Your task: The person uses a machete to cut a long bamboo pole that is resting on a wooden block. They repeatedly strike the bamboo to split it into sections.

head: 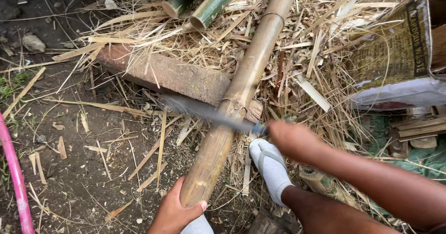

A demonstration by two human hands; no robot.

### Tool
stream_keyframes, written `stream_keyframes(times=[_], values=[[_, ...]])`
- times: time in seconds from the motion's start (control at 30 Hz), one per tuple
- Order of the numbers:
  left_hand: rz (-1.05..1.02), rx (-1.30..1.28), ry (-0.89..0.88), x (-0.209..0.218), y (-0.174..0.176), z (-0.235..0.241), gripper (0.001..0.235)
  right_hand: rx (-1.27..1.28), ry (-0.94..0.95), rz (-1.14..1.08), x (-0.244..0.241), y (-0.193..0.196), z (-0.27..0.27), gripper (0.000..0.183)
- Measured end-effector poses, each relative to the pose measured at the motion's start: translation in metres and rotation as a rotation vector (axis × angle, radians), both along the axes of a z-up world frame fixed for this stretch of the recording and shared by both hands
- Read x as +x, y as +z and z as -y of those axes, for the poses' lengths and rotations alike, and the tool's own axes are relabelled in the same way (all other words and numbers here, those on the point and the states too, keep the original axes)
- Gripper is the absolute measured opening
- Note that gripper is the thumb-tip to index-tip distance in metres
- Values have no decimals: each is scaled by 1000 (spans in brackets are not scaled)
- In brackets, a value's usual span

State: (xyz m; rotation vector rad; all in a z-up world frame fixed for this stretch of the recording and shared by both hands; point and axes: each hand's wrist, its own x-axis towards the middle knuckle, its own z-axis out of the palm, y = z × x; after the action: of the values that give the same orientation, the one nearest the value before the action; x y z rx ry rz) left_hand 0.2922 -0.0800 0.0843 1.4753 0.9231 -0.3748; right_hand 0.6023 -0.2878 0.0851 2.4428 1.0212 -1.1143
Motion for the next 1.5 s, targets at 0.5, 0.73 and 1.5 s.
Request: stream_keyframes(times=[0.5, 0.73, 1.5], values=[[103, 61, -2, -2, -14, 6, 79, 226, 559, 187, 5, -16, -6, 20], [259, 22, 28, 11, -8, 3, 78, 666, 847, 243, -23, -3, 9, 9], [115, -268, 134, -92, -74, -11, 100, 28, 148, 576, 185, -48, 10, 34]])
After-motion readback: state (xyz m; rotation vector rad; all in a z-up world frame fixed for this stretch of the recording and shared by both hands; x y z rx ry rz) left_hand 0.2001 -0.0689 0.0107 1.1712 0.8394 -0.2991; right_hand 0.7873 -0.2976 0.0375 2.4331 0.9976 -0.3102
